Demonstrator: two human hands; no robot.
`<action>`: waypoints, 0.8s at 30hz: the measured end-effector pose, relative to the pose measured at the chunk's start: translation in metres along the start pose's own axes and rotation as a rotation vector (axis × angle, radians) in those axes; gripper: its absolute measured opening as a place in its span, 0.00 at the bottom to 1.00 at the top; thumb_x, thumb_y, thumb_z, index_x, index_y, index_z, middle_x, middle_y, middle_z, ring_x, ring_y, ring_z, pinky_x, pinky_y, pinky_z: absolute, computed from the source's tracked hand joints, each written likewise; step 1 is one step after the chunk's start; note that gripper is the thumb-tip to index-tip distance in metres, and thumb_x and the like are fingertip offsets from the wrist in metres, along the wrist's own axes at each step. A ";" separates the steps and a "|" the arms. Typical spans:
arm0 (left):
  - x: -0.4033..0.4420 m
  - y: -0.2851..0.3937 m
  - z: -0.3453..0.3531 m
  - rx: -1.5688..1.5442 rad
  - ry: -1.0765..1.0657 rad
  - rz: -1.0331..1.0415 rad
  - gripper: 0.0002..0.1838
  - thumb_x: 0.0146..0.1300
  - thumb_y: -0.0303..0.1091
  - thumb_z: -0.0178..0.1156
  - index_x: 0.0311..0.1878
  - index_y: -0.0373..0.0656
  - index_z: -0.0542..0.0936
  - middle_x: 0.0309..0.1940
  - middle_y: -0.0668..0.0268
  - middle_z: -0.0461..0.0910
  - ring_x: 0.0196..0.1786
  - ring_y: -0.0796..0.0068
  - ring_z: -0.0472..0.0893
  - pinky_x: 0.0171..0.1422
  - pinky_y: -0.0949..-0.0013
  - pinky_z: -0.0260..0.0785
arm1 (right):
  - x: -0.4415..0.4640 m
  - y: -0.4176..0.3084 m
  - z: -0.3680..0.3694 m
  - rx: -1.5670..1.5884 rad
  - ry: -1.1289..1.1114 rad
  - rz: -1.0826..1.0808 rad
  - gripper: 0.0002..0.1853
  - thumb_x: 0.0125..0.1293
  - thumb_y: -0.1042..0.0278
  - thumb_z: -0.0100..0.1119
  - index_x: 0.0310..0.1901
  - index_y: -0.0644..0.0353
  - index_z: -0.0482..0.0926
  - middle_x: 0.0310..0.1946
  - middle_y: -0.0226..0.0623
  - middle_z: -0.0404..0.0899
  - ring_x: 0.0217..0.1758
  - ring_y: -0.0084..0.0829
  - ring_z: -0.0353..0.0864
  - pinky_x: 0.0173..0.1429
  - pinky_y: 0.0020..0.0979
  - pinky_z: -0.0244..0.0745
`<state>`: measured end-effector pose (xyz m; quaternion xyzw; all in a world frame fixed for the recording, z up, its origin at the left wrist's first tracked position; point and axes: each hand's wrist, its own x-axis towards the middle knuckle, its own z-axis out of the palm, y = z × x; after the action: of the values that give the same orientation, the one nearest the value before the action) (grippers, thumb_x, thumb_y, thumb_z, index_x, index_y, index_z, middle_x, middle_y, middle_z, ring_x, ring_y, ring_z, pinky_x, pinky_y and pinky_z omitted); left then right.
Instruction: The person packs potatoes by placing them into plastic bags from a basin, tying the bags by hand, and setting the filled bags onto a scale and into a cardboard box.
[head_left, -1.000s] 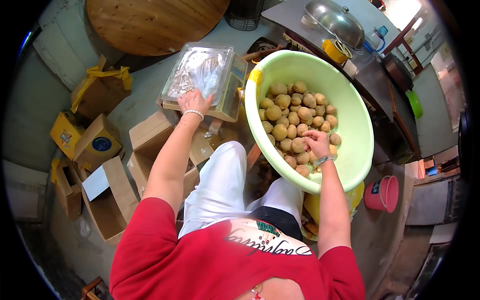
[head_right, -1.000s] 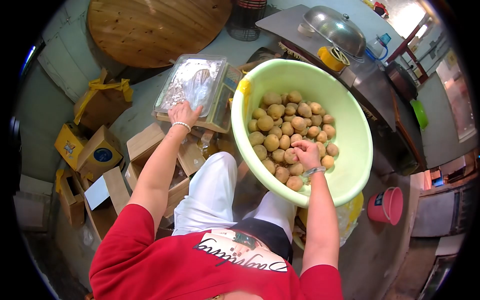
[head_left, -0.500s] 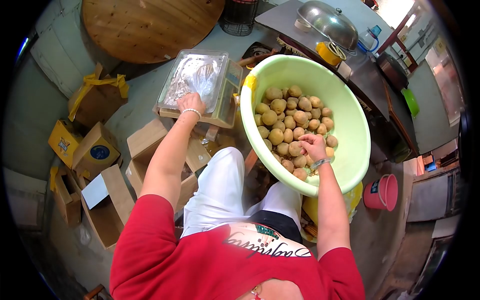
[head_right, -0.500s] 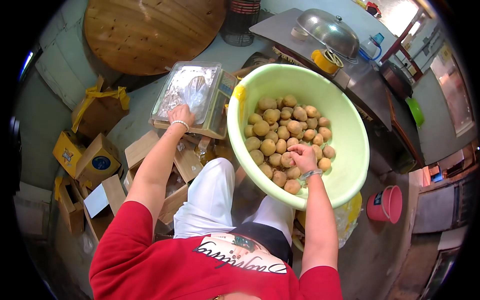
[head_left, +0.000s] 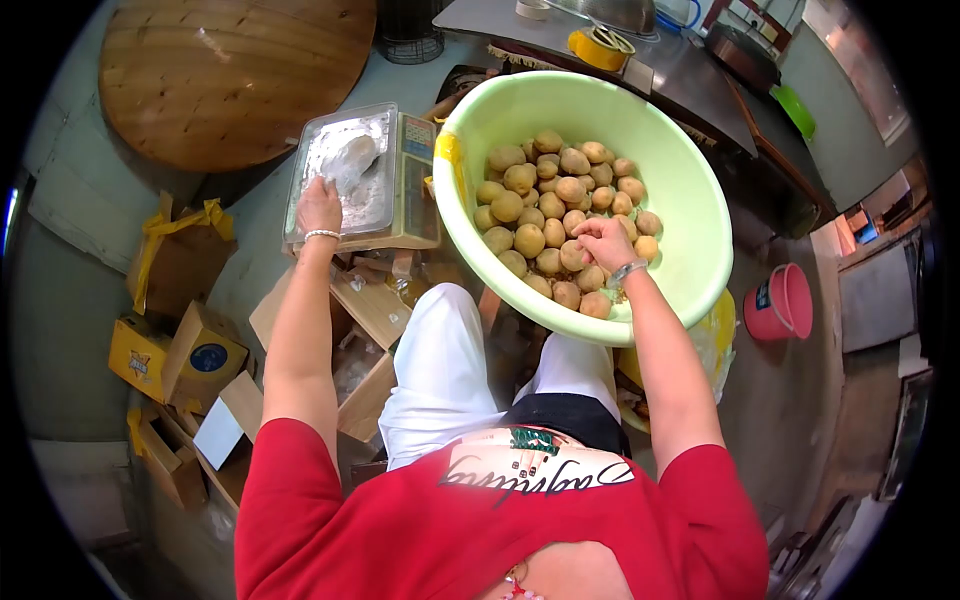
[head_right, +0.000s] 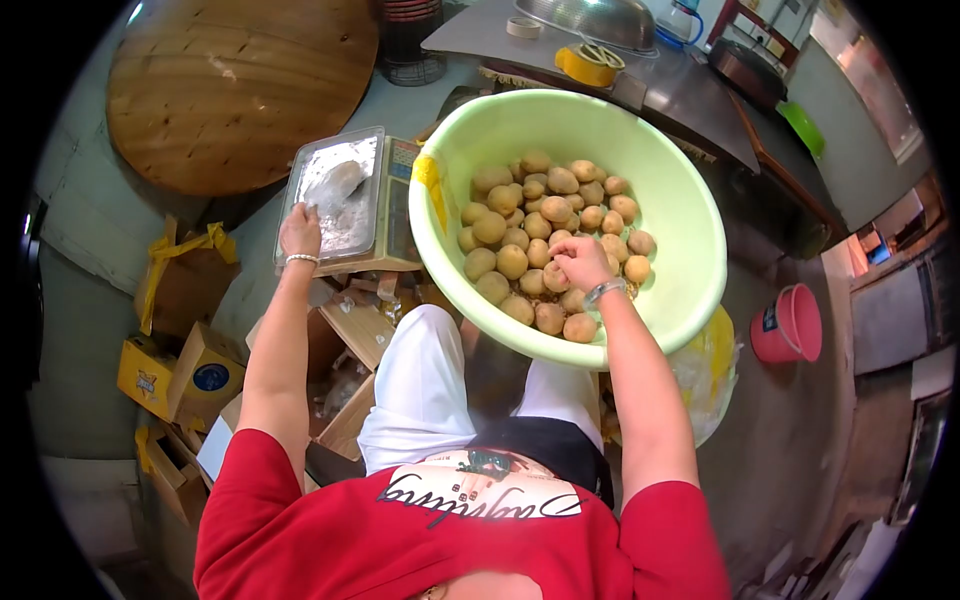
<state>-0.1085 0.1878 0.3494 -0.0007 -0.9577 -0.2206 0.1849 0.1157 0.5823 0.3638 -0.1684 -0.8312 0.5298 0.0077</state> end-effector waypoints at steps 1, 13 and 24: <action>0.004 0.002 -0.003 -0.023 0.036 0.025 0.11 0.59 0.40 0.53 0.36 0.42 0.76 0.30 0.50 0.78 0.37 0.48 0.76 0.39 0.52 0.67 | -0.001 -0.002 0.000 -0.017 0.005 0.005 0.06 0.55 0.78 0.53 0.33 0.66 0.79 0.21 0.34 0.78 0.18 0.21 0.76 0.22 0.22 0.71; 0.048 0.110 -0.067 -1.218 -0.031 -0.009 0.09 0.59 0.31 0.56 0.30 0.35 0.79 0.15 0.72 0.70 0.15 0.87 0.66 0.16 0.79 0.57 | 0.002 0.005 0.000 -0.218 -0.079 -0.064 0.08 0.55 0.76 0.50 0.32 0.66 0.79 0.23 0.33 0.79 0.17 0.23 0.77 0.24 0.23 0.71; -0.078 0.219 -0.089 -1.336 -0.662 0.025 0.06 0.60 0.32 0.57 0.35 0.39 0.77 0.19 0.72 0.72 0.16 0.86 0.68 0.18 0.83 0.62 | -0.005 -0.009 -0.003 -0.052 0.120 -0.470 0.32 0.47 0.65 0.65 0.57 0.51 0.67 0.47 0.39 0.75 0.47 0.31 0.76 0.52 0.31 0.70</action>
<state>0.0143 0.3545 0.4887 -0.1903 -0.6251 -0.7419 -0.1504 0.1185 0.5801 0.3741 -0.0018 -0.8589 0.4811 0.1756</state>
